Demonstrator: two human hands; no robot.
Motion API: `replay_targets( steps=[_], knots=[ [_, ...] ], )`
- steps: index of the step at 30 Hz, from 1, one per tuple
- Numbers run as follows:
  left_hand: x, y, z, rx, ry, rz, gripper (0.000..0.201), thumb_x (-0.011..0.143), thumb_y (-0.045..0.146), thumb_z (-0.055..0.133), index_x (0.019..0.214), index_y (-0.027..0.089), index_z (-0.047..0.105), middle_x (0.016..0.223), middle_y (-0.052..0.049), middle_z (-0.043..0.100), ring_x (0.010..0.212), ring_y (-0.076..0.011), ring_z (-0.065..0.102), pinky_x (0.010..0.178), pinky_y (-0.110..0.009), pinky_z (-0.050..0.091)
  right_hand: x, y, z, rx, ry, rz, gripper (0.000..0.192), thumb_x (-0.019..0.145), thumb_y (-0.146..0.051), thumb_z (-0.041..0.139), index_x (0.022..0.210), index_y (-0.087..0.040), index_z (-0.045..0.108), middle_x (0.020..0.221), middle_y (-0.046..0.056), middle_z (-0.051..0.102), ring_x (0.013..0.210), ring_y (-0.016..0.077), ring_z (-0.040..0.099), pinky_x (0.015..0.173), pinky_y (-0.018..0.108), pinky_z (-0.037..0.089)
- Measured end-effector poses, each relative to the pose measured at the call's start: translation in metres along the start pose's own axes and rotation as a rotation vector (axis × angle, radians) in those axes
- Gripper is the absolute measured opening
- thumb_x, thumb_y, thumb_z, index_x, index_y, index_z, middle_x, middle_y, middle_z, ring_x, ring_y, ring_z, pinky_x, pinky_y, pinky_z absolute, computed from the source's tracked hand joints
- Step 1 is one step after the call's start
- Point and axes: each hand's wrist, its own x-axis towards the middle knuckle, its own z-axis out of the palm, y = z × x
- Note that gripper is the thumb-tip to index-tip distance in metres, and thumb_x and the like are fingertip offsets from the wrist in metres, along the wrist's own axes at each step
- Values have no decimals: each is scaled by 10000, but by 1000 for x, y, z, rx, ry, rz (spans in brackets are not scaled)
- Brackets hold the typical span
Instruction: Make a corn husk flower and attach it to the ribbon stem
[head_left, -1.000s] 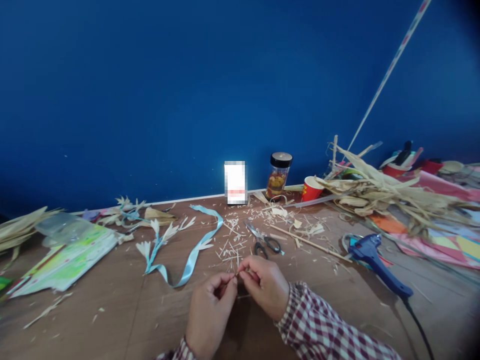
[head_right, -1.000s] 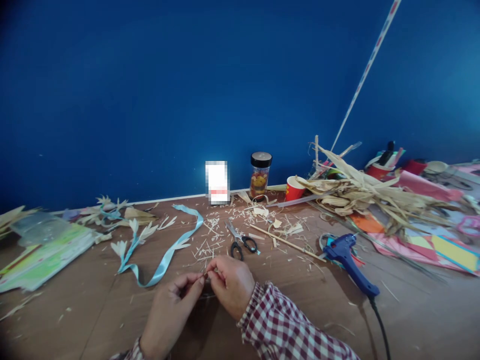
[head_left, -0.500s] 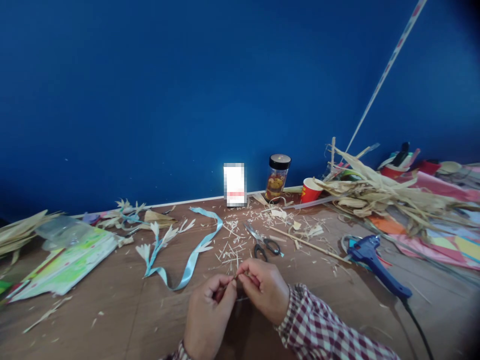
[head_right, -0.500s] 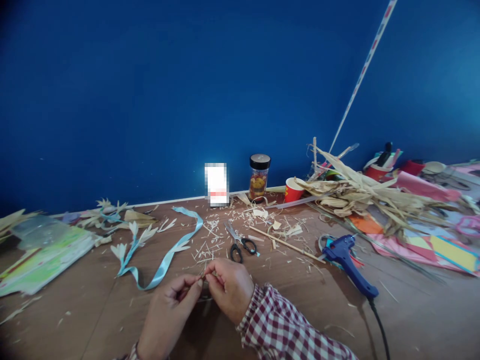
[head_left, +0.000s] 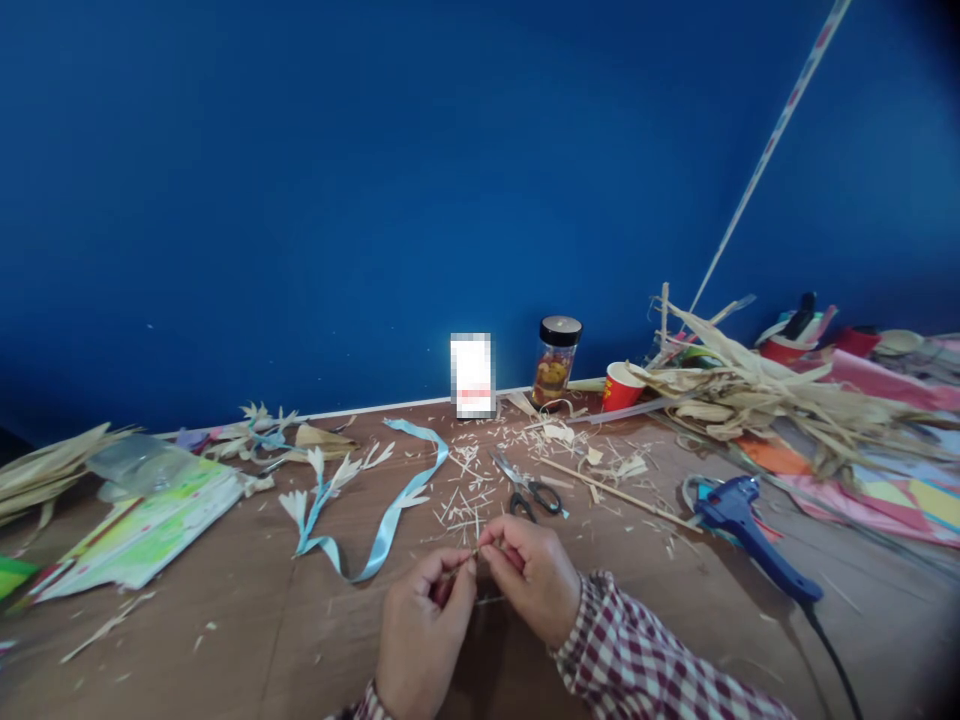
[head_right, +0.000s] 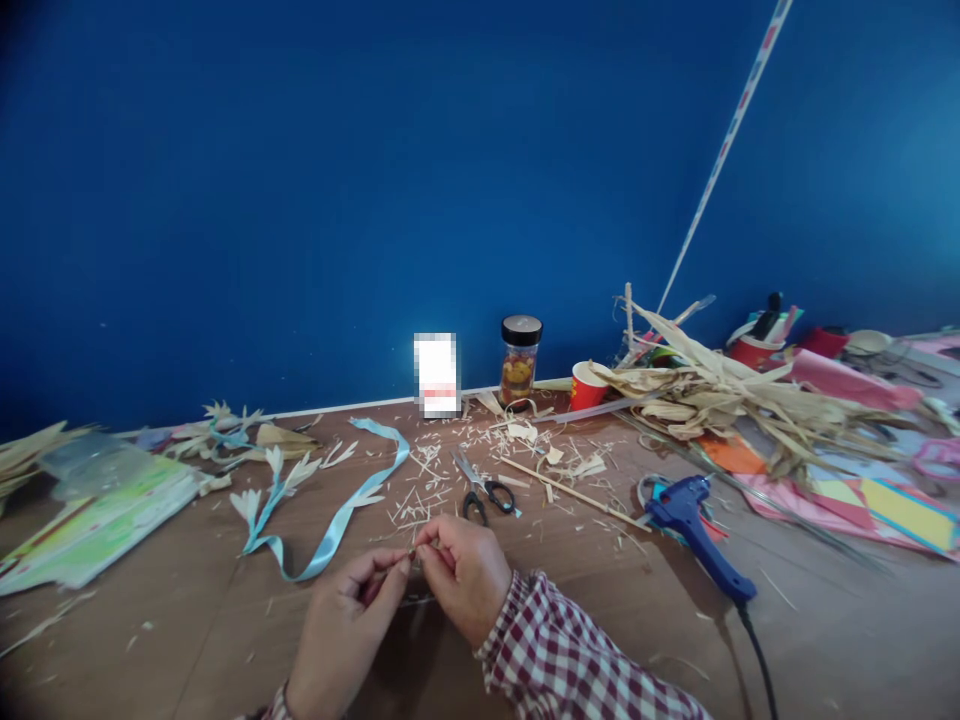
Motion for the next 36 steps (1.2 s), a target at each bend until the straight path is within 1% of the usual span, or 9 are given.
replay_targets(
  steps=[3,8,13,18,22,27,29,32,36],
  knots=[
    [1,-2,1,-44,-20,-8,251,743,335,525,855,164,670,550,-1,619,590,-171,574,542,-233,448,0,2,1,-6,3,3,89,791,-188,466,772,-191,552,501,-68,327,452,90,328,435,196,255],
    [1,0,0,-59,-10,0,252,741,320,531,867,160,680,564,-1,632,599,-166,579,556,-230,454,0,3,1,-20,-16,4,89,777,-180,469,780,-192,557,495,-71,325,438,87,325,426,197,243],
    [1,2,-1,-19,-26,8,242,747,320,523,839,159,679,573,3,632,587,-154,566,539,-215,430,0,1,0,-42,-14,-33,72,731,-177,521,769,-184,581,475,-81,288,422,82,311,432,202,237],
    [0,2,-1,63,-29,23,253,768,341,493,770,154,663,556,1,596,562,-144,529,526,-214,397,1,3,0,-39,-14,-29,86,749,-176,508,729,-181,592,501,-65,349,446,83,334,445,200,254],
    [0,3,-2,89,-18,37,266,777,353,484,808,150,652,572,7,584,521,-126,488,501,-212,372,1,5,0,-27,12,-44,88,762,-181,506,739,-182,591,518,-58,381,466,85,341,461,197,270],
    [2,2,-2,57,-14,33,283,773,362,486,866,148,646,587,5,599,530,-134,493,507,-222,377,4,7,0,-11,30,-38,70,758,-170,515,734,-180,580,503,-69,339,460,85,327,462,199,264],
    [2,0,0,64,-8,37,290,768,370,488,872,147,641,575,6,590,515,-133,480,496,-223,371,4,7,0,-5,33,-48,64,755,-160,517,745,-180,577,531,-59,376,492,91,366,480,200,284],
    [2,-2,2,28,14,42,289,758,378,498,863,148,638,608,-4,603,521,-130,479,499,-221,373,4,6,-2,10,41,-88,72,755,-140,514,766,-177,574,644,-21,478,571,102,437,523,202,324],
    [2,1,2,-53,28,11,291,724,399,538,804,145,653,540,15,567,486,-120,454,480,-211,356,3,3,-2,18,33,-136,77,760,-137,507,771,-178,571,682,-9,499,580,103,450,528,203,338]
  ],
)
